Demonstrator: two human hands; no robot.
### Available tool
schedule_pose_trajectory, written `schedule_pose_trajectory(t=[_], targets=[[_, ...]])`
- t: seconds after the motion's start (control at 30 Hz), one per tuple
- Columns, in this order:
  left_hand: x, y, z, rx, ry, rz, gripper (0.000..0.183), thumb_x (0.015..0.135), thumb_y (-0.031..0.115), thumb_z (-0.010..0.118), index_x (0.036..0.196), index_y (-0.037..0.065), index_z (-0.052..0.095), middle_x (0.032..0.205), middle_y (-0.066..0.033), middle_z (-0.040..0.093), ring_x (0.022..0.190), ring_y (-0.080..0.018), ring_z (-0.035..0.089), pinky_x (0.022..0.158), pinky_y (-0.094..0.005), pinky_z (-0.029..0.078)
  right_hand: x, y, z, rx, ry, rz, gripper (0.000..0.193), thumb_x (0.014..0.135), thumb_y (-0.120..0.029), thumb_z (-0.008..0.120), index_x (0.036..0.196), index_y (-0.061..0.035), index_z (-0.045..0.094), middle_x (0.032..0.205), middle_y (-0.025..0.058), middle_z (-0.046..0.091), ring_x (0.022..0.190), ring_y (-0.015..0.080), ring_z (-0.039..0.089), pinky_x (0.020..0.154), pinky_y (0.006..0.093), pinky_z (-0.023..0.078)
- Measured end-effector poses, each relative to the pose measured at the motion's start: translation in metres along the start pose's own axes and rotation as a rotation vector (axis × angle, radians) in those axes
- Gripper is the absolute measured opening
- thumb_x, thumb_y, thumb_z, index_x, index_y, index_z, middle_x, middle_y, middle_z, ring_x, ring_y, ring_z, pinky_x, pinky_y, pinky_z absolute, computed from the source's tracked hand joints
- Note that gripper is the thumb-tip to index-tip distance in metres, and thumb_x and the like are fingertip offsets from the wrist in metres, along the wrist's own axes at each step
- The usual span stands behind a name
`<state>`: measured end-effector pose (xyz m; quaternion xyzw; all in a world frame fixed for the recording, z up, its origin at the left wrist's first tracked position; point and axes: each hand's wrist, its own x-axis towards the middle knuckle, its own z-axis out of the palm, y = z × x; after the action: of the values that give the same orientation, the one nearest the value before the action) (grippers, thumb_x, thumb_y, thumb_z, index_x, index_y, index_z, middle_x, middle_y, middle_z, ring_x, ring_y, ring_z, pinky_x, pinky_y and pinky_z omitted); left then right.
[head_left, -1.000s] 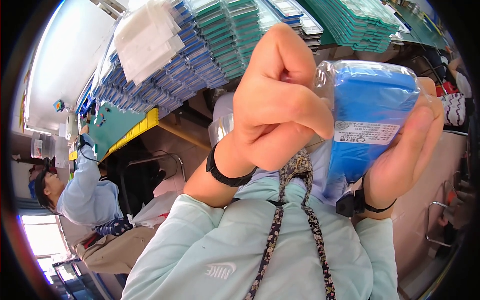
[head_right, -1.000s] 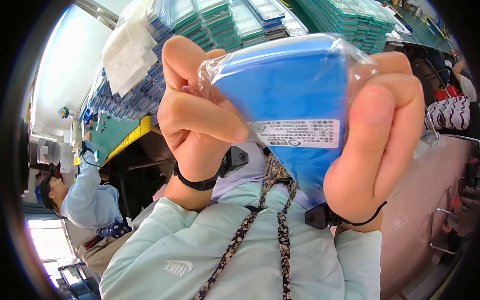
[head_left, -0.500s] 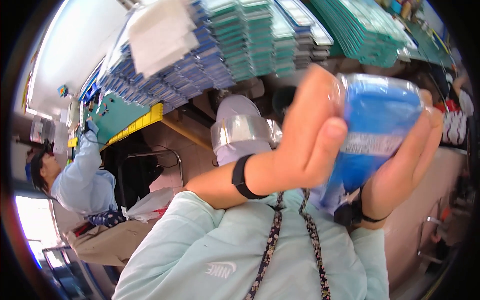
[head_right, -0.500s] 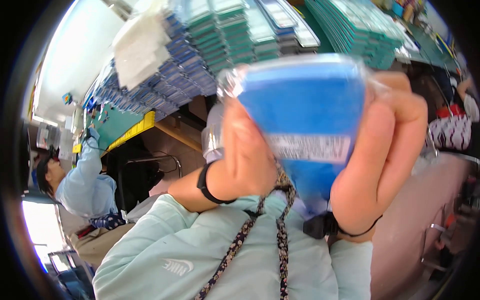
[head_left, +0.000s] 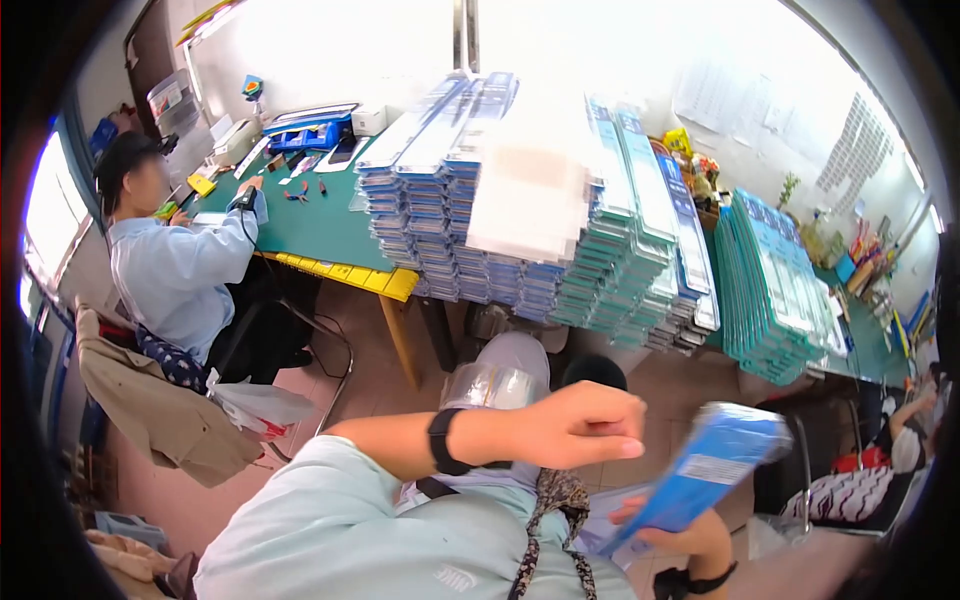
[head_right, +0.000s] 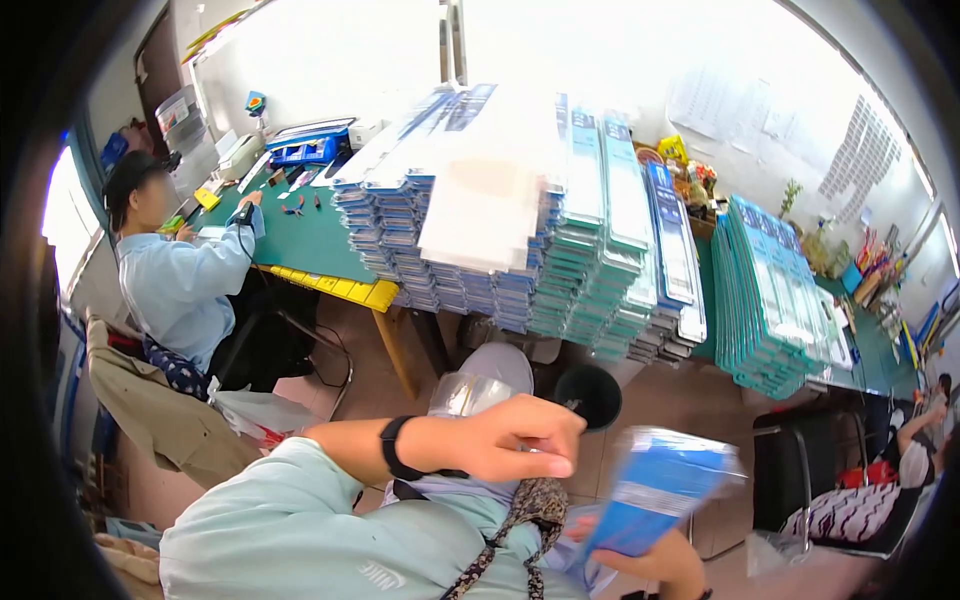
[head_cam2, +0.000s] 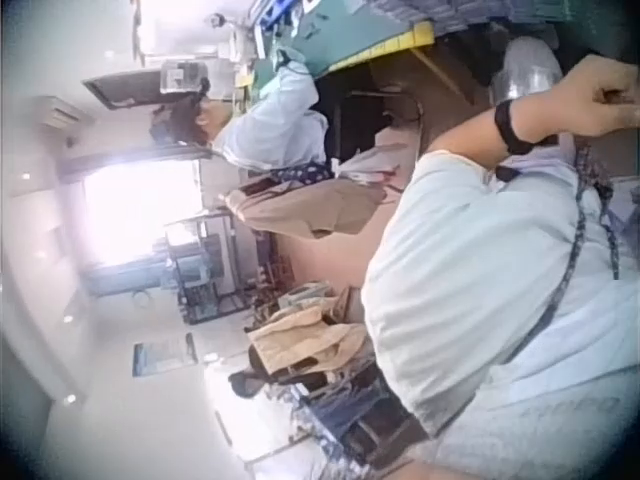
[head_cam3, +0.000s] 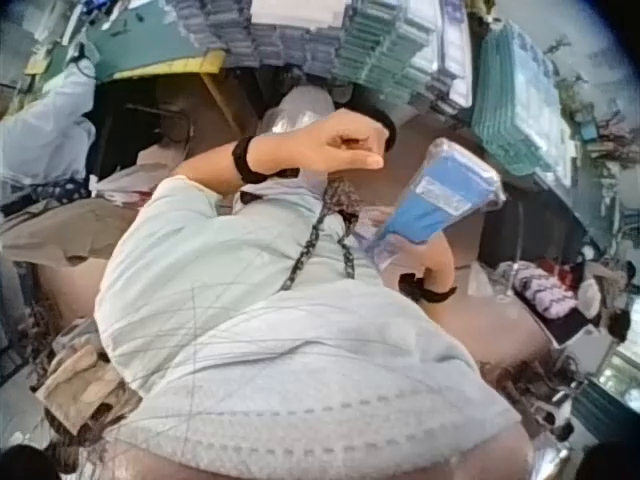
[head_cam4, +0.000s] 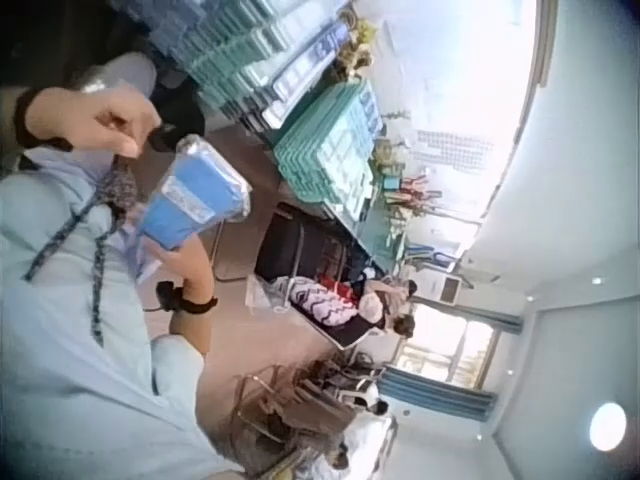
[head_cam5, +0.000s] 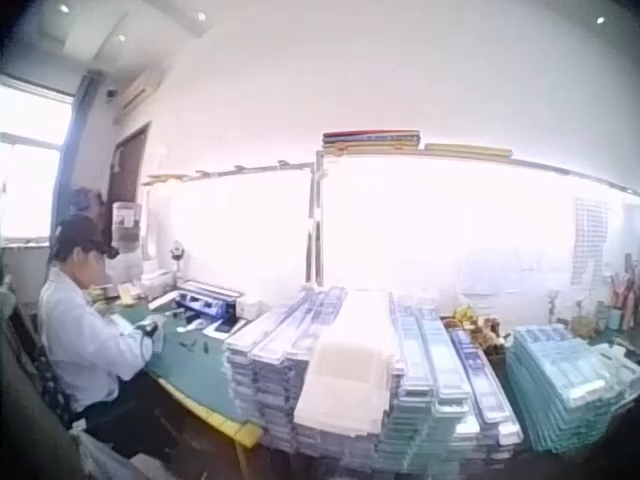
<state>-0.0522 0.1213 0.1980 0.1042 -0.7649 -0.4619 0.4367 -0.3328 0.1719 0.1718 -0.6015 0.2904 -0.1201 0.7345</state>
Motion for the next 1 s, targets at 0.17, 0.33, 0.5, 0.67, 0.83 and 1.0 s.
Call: schedule_pose_trajectory(t=[0.17,0.33,0.5,0.67,0.83,1.0], targets=[[-0.033,0.047,-0.052,-0.014,0.226,-0.096,0.018,0.090,0.012,0.058,0.075,0.003,0.052,0.068,0.0011,0.046,0.062,-0.0062,0.038,0.054,-0.0249,0.031,-0.074,-0.079,-0.011,-0.585,0.601,-0.511,0.049,0.074,-0.011,0.070,0.116,0.0057,0.051,0.095,0.0152,0.066,0.085,0.0239,0.064,0.081,0.0311,0.050],[-0.054,0.085,-0.089,-0.015,0.540,-0.197,0.025,0.089,0.022,0.058,0.071,0.005,0.049,0.062,0.0013,0.043,0.057,-0.0072,0.033,0.052,-0.0234,0.026,-0.096,-0.153,-0.052,-0.967,1.356,-1.300,0.051,0.099,-0.038,0.034,0.125,0.0022,0.050,0.125,0.0088,0.056,0.105,0.0245,0.058,0.094,0.0356,0.042],[-0.065,0.115,-0.116,-0.006,0.655,-0.284,0.024,0.092,0.023,0.053,0.076,0.006,0.050,0.062,0.0042,0.035,0.055,-0.0045,0.027,0.050,-0.0207,0.020,-0.035,-0.247,-0.058,-0.798,2.047,-0.599,0.031,0.092,-0.016,0.054,0.117,0.0018,0.059,0.121,0.0097,0.058,0.105,0.0203,0.059,0.095,0.0316,0.043],[-0.075,0.135,-0.137,-0.034,0.735,-0.388,0.040,0.098,0.041,0.037,0.085,0.007,0.053,0.066,0.0056,0.029,0.055,-0.0039,0.022,0.049,-0.0197,0.019,0.135,-0.294,-0.045,-1.185,1.008,-1.143,0.035,0.087,-0.007,0.060,0.121,-0.0007,0.057,0.125,0.0111,0.056,0.112,0.0171,0.054,0.099,0.0304,0.041],[-0.038,0.151,-0.141,-0.159,0.742,-0.426,0.043,0.095,0.046,0.044,0.095,0.005,0.060,0.067,0.0058,0.035,0.054,-0.0038,0.028,0.049,-0.0203,0.023,0.254,-0.314,-0.015,-1.650,0.533,-1.416,0.036,0.084,0.000,0.048,0.119,-0.0030,0.057,0.124,0.0128,0.057,0.112,0.0299,0.055,0.103,0.0362,0.038],[-0.002,0.152,-0.172,-0.291,0.845,-0.384,0.034,0.088,0.034,0.059,0.100,0.003,0.060,0.095,-0.0065,0.064,0.082,-0.0140,0.063,0.070,-0.0265,0.052,0.313,-0.302,0.029,-1.554,0.525,-1.379,0.041,0.080,0.002,0.046,0.119,-0.0051,0.057,0.124,0.0150,0.056,0.117,0.0338,0.050,0.102,0.0394,0.038]])
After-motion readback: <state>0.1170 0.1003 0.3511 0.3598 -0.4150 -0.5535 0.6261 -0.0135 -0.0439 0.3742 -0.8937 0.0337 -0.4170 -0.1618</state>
